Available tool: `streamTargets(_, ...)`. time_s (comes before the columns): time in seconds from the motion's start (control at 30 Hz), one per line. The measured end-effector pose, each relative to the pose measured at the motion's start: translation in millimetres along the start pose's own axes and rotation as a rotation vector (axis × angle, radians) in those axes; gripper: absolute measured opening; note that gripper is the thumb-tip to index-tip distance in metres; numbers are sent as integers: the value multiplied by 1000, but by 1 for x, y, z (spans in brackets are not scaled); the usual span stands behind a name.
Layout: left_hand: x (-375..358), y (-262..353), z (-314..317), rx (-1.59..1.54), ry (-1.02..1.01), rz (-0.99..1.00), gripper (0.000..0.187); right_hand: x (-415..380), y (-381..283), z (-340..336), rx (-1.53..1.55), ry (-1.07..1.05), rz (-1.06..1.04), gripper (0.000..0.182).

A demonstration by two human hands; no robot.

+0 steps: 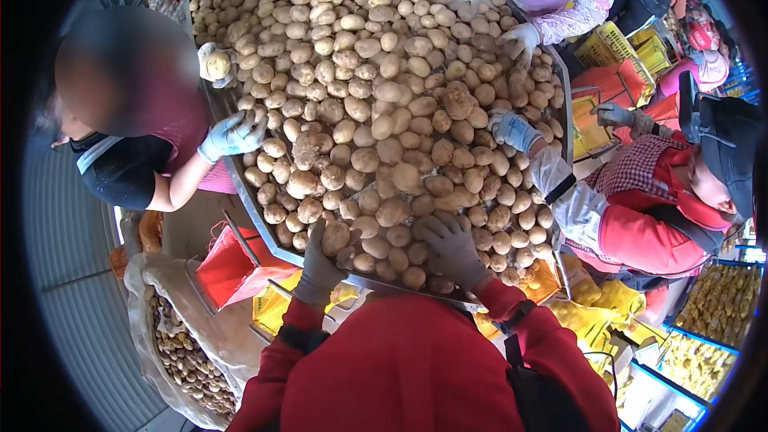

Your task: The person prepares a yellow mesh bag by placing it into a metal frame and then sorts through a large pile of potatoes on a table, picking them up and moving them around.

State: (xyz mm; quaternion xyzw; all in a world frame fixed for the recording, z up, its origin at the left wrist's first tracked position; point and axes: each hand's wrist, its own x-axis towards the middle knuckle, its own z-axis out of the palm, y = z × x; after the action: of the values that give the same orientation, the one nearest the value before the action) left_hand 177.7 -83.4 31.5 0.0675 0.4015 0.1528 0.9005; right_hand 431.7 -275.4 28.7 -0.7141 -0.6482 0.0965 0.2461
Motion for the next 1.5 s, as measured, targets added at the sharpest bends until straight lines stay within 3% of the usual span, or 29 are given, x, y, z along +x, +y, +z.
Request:
streamTargets(0.07, -15, -6, 31, 6, 92, 4, 57, -2, 11, -4, 79, 31, 74, 49)
streamTargets(0.13, -12, -5, 20, 12, 40, 2, 55, -2, 17, 3, 143, 89, 101, 47)
streamTargets(0.17, -16, -3, 13, -26, -88, -1, 51, 1, 19, 9, 136, 138, 94, 45)
streamTargets(0.2, -30, -4, 17, 726, -119, 453, 46, 3, 21, 15, 129, 188, 86, 43)
streamTargets(0.3, -41, 3, 17, 1526, -119, 1006, 46, 12, 7, 15, 50, 299, 65, 37)
streamTargets(0.4, -44, -6, 13, 1011, -226, 751, 38, 19, -14, 19, 75, 302, 36, 34)
streamTargets(0.47, -31, -14, -3, 214, -268, 165, 43, 28, -41, 20, 166, 223, 29, 35)
streamTargets(0.53, -25, -40, -10, 512, -421, 427, 55, 42, -78, 18, 303, 151, -102, 36)
streamTargets(0.6, -40, -60, -15, 653, -402, 489, 58, 58, -107, 17, 370, -98, -260, 37)
streamTargets(0.63, -44, -70, -24, 390, -316, 268, 56, 62, -117, 21, 392, -218, -332, 38)
streamTargets(0.67, -47, -71, -45, 377, -306, 296, 53, 51, -106, 43, 298, -16, -437, 39)
streamTargets(0.7, -49, -72, -66, 365, -296, 325, 52, 52, -107, 44, 309, -93, -361, 40)
streamTargets(0.73, -49, -77, -116, 617, -331, 584, 52, 53, -109, 43, 313, -165, -272, 40)
streamTargets(0.8, -81, -75, -180, 577, -108, 574, 52, 41, -94, 48, 228, -171, -190, 38)
streamTargets(0.83, -106, -69, -208, 285, 120, 295, 52, 32, -82, 55, 147, -113, -205, 36)
streamTargets(0.87, -96, -84, -280, 557, 293, 815, 45, 32, -77, 56, 45, -80, -285, 35)
streamTargets(0.9, -109, -69, -299, 763, 648, 741, 47, 30, -75, 40, -85, -51, -338, 34)
streamTargets(0.97, -133, -38, -333, 1082, 1288, 292, 53, 27, -86, 21, 87, -245, -192, 28)
streamTargets(1.0, -140, -35, -319, 1219, 1317, 757, 68, 19, -84, 22, 98, -261, -165, 25)
streamTargets(1.03, -122, -36, -352, 1278, 1360, 848, 71, 6, -82, 22, 123, -290, -151, 22)
streamTargets(1.07, -109, -31, -365, 1268, 1196, 908, 71, -4, -88, 16, 93, -361, -84, 21)
streamTargets(1.1, -121, -22, -286, 1281, 1111, 879, 61, -10, -94, 11, 77, -439, -29, 20)
streamTargets(1.17, -100, -9, -209, 1277, 880, 951, 54, -27, -86, 6, 37, -565, 78, 20)
streamTargets(1.2, -93, -5, -176, 1321, 819, 686, 48, -43, -75, 13, 12, -611, 137, 21)
streamTargets(1.23, -68, -8, -158, 1725, 587, 1205, 43, -50, -68, 15, -3, -683, 209, 21)
streamTargets(1.3, -56, -23, -71, 1397, 177, 932, 31, -74, -59, 13, 117, -507, 254, 21)
streamTargets(1.33, -38, -33, -62, 1653, 209, 784, 38, -84, -56, 11, 175, -414, 264, 21)
streamTargets(1.37, -28, -38, -42, 1698, 67, 892, 39, -94, -54, 8, 162, -407, 337, 22)
streamTargets(1.5, 11, -51, -10, 2189, -144, 631, 48, -139, -34, 11, 118, -310, 462, 30)
